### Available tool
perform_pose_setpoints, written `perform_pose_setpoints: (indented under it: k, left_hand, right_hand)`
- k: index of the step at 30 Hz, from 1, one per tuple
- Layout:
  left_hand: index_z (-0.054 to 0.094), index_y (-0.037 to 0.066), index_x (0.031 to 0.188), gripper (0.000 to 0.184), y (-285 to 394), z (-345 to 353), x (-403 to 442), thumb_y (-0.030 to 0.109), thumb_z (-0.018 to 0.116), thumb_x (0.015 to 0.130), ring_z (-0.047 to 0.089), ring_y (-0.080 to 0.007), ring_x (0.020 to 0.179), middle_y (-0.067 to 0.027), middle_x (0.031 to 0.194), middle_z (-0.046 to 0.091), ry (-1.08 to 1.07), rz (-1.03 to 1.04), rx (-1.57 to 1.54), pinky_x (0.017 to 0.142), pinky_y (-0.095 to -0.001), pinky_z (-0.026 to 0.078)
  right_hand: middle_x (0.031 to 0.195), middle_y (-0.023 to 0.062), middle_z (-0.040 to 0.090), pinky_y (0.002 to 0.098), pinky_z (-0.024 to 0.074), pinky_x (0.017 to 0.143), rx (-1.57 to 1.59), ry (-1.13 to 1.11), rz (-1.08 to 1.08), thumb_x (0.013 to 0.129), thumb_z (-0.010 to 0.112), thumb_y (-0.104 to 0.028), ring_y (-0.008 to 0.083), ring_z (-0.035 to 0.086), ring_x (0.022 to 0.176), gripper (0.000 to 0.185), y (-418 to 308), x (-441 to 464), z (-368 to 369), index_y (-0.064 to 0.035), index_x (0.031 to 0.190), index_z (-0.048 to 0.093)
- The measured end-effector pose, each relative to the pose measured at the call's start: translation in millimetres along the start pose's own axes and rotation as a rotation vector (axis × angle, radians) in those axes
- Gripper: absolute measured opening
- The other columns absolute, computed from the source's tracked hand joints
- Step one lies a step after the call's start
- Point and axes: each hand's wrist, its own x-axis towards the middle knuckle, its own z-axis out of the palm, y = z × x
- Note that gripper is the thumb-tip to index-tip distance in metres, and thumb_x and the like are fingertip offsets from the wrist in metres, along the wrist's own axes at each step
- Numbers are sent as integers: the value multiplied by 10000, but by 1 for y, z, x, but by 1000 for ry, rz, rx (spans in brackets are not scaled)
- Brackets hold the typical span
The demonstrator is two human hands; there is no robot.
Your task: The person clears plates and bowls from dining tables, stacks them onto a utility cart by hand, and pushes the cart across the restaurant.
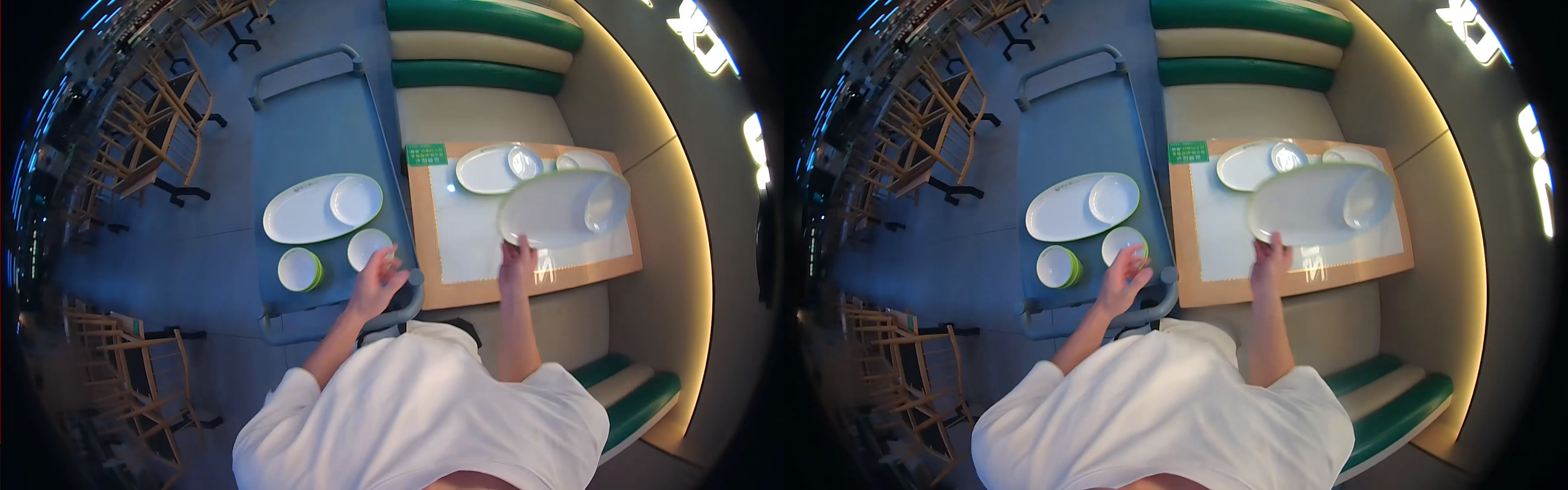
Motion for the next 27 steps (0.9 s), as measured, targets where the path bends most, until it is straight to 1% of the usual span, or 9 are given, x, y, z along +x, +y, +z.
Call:
perform_pose_setpoints:
  k: [4,8,11,13,15,17,18,20,27]
  left_hand:
    - [568,42,1396,517,30,5,36,333,690,986,661,-175,1039,-161,1137,688,-114,146,-6,867,-345,533]
    - [561,-57,1344,483,27,-42,37,348,482,1094,646,-236,1089,-173,1236,669,309,253,-212,894,-373,518]
    - [539,-58,1365,486,31,-110,33,339,487,1091,635,-217,1101,-139,1226,659,547,288,-271,926,-347,503]
    - [526,-39,1388,474,18,-166,42,324,490,1085,648,-198,1013,-128,1153,665,637,293,-195,841,-331,522]
    - [514,-21,1411,473,7,-213,44,320,483,1085,661,-176,931,-122,1103,665,730,297,-153,751,-317,546]
    - [493,37,1459,466,1,-257,37,299,482,1073,615,-139,651,-95,972,657,622,-77,-135,486,-285,482]
    - [493,37,1459,466,-8,-275,39,299,482,1073,615,-139,651,-95,972,657,640,-79,-141,486,-285,482]
    - [486,73,1480,470,-37,-301,45,291,482,1064,494,-108,465,-73,856,635,648,-157,-142,342,-264,343]
    - [549,102,1430,425,-90,-325,66,293,483,1055,491,-116,447,-62,790,629,644,-269,-18,358,-267,357]
  right_hand:
    - [1111,87,682,336,608,757,54,-343,9,1027,661,-214,175,698,871,295,36,-131,95,-35,1240,563]
    - [1104,111,682,320,578,761,-125,-489,-117,1056,618,-264,169,680,920,331,83,-195,131,11,1232,573]
    - [1045,91,689,350,563,762,-361,-886,3,1055,616,-279,161,675,917,323,98,-214,134,7,1203,612]
    - [982,99,703,374,555,763,-684,-1400,-150,1033,637,-299,194,689,875,313,83,-220,141,-15,1162,653]
    - [971,107,706,375,554,756,-845,-1493,-262,1017,649,-306,222,693,856,309,82,-219,134,-26,1149,664]
    - [947,142,711,389,554,741,-1072,-1568,-341,983,671,-320,304,703,840,310,94,-211,120,-35,1105,689]
    - [947,142,711,389,554,741,-1074,-1587,-337,983,671,-320,304,703,840,310,97,-207,112,-35,1105,689]
    - [931,138,718,402,553,726,-1174,-1530,-344,973,679,-302,312,710,827,280,101,-203,93,-34,1049,703]
    - [853,105,717,442,529,745,-1269,-1521,-545,977,646,-312,319,696,818,258,114,-199,76,-64,947,711]
